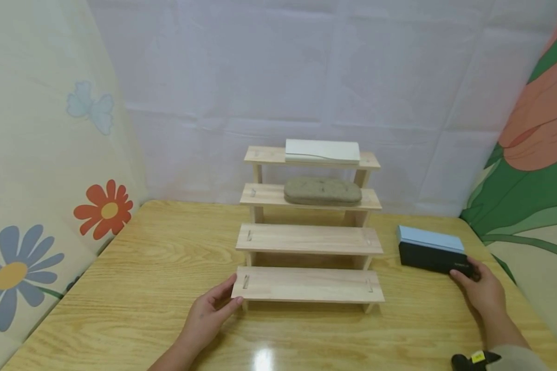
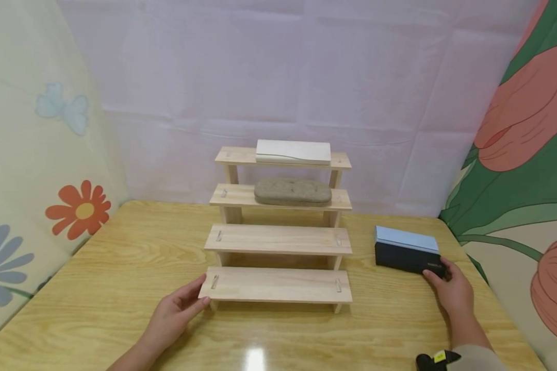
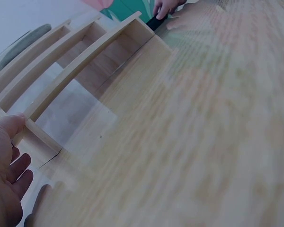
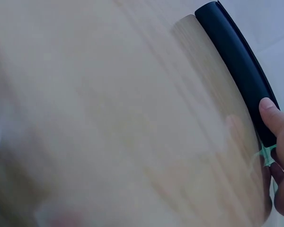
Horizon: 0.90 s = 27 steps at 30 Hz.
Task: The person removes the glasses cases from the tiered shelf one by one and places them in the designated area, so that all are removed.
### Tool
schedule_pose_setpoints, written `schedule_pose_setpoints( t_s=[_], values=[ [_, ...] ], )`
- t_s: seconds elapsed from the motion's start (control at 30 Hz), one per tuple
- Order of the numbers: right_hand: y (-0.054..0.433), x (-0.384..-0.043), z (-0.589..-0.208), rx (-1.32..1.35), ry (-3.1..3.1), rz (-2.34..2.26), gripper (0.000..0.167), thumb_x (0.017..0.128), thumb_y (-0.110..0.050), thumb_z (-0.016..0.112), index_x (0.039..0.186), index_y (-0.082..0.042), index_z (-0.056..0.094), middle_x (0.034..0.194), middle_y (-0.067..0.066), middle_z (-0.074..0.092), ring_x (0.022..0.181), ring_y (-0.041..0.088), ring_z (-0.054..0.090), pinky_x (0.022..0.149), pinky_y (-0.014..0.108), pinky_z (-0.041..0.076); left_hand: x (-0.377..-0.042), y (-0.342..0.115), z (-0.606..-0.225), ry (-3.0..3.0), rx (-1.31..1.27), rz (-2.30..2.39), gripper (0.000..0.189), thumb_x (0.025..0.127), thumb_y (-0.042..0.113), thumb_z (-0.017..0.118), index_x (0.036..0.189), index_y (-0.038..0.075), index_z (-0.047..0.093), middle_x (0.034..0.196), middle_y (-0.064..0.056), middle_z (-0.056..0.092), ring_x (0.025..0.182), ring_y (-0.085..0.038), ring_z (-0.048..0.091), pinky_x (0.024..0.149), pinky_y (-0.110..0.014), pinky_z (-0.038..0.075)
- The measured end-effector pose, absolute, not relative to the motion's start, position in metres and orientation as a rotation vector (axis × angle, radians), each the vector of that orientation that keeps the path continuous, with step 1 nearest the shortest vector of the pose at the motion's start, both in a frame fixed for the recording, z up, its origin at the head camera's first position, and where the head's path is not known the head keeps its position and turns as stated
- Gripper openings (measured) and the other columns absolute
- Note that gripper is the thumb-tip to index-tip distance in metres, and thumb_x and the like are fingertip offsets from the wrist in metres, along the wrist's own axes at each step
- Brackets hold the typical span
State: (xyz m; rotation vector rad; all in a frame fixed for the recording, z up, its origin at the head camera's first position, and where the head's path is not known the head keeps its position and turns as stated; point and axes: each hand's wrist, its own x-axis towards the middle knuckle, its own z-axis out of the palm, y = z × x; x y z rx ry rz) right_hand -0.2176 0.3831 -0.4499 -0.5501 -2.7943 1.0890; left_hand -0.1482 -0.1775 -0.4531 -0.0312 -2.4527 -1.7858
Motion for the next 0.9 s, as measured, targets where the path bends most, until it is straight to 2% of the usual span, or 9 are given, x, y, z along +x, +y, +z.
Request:
schedule_pose_setpoints(
  t_s=[0.2, 0.6, 0.77, 0.9],
  values=[
    [0.384, -0.218, -0.45, -0.523, -2.807, 1.069, 0.079, 0.1, -0.046, 0.049, 0.155, 0.001, 0.014, 0.152, 0.037, 0.021, 0.138, 0.057, 0.023, 0.114, 0.065, 0.023, -0.148, -0.177, -0.453, -2.455, -0.026, -1.795, 0.055, 0.088, 0.013, 0.073, 0.137, -0.001, 0.053, 0.139, -0.015, 0.056, 0.124, -0.026, 0.055, 0.092, -0.011, 0.049],
    [0.378, -0.214, -0.443, -0.538, -2.717, 1.177, 0.086, 0.097, -0.047, 0.054, 0.156, -0.001, 0.013, 0.159, 0.031, 0.014, 0.144, 0.052, 0.013, 0.115, 0.067, 0.019, -0.147, -0.177, -0.453, -2.463, -0.041, -1.752, 0.054, 0.087, 0.013, 0.074, 0.136, 0.0, 0.055, 0.137, -0.015, 0.058, 0.12, -0.021, 0.058, 0.09, -0.008, 0.048],
    [0.37, -0.214, -0.433, -0.521, -2.709, 1.187, 0.086, 0.097, -0.05, 0.054, 0.156, -0.003, 0.014, 0.16, 0.029, 0.014, 0.145, 0.052, 0.013, 0.114, 0.068, 0.021, -0.147, -0.178, -0.452, -2.462, -0.058, -1.748, 0.054, 0.088, 0.014, 0.073, 0.136, -0.001, 0.054, 0.137, -0.016, 0.058, 0.121, -0.023, 0.057, 0.09, -0.008, 0.047],
    [0.36, -0.215, -0.425, -0.412, -2.689, 1.217, 0.085, 0.097, -0.047, 0.056, 0.155, 0.0, 0.016, 0.158, 0.032, 0.017, 0.143, 0.053, 0.016, 0.113, 0.068, 0.021, -0.147, -0.178, -0.452, -2.459, -0.065, -1.756, 0.055, 0.088, 0.014, 0.073, 0.136, -0.002, 0.054, 0.138, -0.016, 0.057, 0.123, -0.026, 0.056, 0.09, -0.007, 0.046]
  ],
)
